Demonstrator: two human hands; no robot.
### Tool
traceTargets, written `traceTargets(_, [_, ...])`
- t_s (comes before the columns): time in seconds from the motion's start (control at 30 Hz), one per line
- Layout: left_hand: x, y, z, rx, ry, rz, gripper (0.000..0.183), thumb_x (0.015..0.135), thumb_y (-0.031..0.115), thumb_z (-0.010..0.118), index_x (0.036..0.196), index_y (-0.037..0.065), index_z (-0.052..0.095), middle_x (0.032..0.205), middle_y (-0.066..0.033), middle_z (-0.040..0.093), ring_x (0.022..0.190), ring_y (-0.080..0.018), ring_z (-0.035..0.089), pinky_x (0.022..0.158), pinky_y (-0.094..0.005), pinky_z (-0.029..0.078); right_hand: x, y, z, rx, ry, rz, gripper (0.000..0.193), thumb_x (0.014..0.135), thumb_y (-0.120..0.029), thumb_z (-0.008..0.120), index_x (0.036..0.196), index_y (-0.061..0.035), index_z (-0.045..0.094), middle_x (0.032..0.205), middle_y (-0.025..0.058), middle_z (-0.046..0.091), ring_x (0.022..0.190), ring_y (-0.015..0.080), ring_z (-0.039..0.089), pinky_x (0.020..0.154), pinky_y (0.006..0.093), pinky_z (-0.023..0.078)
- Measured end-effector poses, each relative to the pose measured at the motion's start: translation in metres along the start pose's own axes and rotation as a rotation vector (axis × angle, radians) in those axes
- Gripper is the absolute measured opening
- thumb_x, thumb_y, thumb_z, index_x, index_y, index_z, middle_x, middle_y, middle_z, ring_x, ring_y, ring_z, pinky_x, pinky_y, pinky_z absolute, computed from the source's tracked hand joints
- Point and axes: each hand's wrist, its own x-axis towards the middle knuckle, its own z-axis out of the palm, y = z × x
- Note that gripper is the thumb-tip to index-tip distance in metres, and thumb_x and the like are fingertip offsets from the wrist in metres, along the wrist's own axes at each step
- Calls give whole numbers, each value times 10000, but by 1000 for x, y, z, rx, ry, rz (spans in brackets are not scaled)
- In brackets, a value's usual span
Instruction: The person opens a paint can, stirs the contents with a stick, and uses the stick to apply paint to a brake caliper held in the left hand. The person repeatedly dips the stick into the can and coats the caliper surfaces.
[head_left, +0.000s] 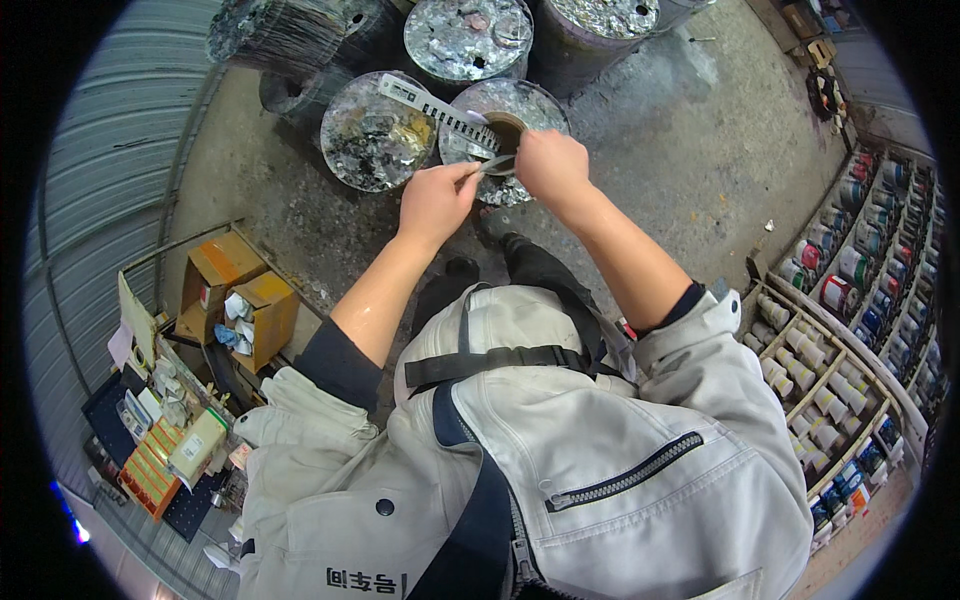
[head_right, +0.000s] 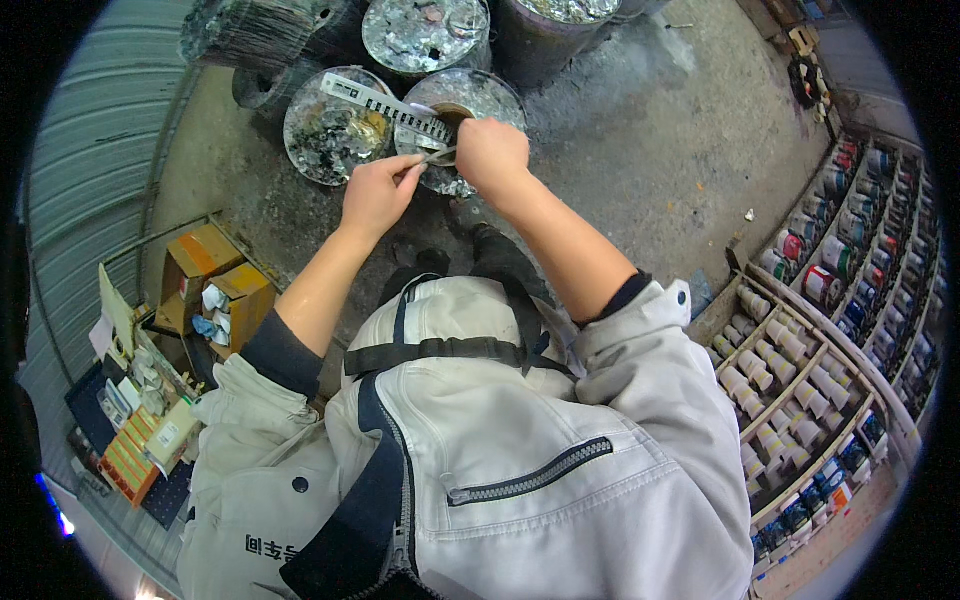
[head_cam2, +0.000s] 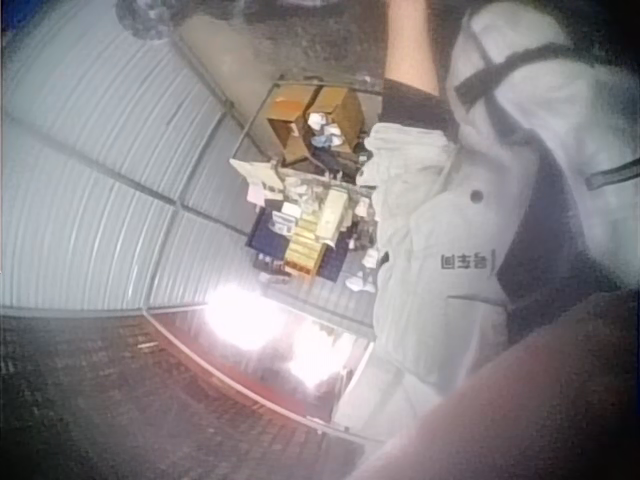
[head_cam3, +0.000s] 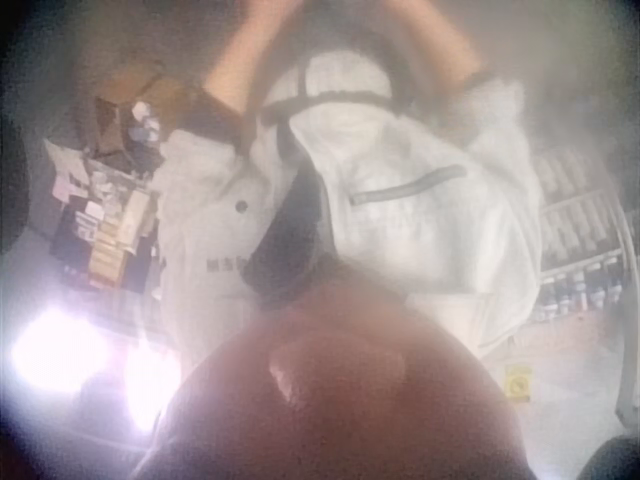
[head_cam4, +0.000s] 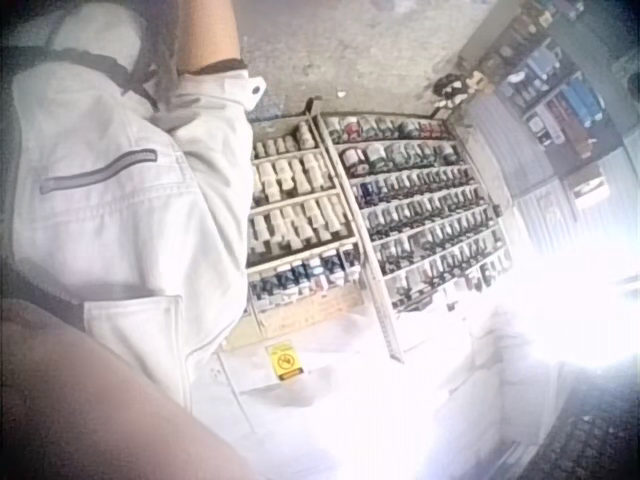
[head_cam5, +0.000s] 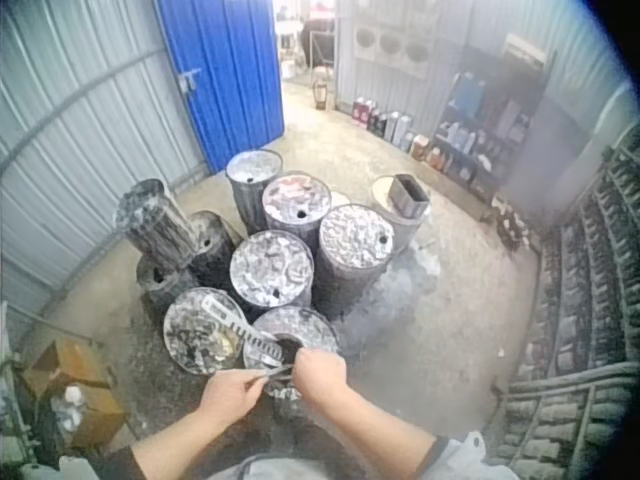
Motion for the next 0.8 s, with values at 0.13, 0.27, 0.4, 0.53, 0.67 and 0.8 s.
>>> traceTargets(0.13, [7, 11, 14, -230, 35, -284, 256, 927, 252, 763, 1029, 20, 806, 807, -149, 779, 710, -221, 775, 679, -324, 582, 6, -2, 0, -43, -49, 0, 176, 872, -158, 657, 885, -39, 787, 913, 211, 772, 853, 382, 768, 756, 477, 614])
traceTargets(0.27, [0, 12, 12, -600, 45, -567, 283, 935, 243, 798, 960, -39, 805, 820, -93, 790, 711, -139, 764, 653, -262, 585, -23, 8, -5, 172, 67, 90, 225, 916, -216, 634, 944, -43, 774, 900, 225, 756, 849, 416, 745, 764, 511, 599])
traceTargets(0.4, [-10, 6, 5, -650, 65, -585, 323, 944, 244, 804, 1020, -68, 776, 911, -115, 785, 775, -151, 763, 678, -250, 589, -58, 20, -6, 381, 182, 102, 255, 955, -277, 613, 987, -65, 751, 890, 223, 747, 842, 444, 722, 764, 533, 585])
traceTargets(0.53, [-11, 4, 5, -535, 82, -417, 288, 926, 182, 806, 1100, -43, 755, 884, -112, 787, 773, -152, 767, 689, -266, 586, -57, 22, 4, 331, 200, 59, 214, 943, -246, 627, 949, -61, 735, 875, 205, 750, 826, 427, 732, 739, 519, 591])
traceTargets(0.67, [2, 11, 11, -186, 64, -261, 338, 860, 142, 803, 1172, 43, 717, 825, -131, 779, 748, -240, 770, 737, -358, 585, -29, 8, 15, 74, 90, -17, 181, 914, -189, 634, 950, -51, 744, 886, 200, 754, 837, 401, 744, 724, 504, 592])
traceTargets(0.8, [26, 13, 24, -4, -16, -191, 366, 818, 146, 806, 1157, 57, 702, 818, -136, 765, 788, -317, 751, 773, -409, 585, -6, -8, 15, -3, -29, -34, 167, 882, -164, 631, 900, -49, 752, 882, 219, 758, 813, 369, 760, 720, 497, 604])
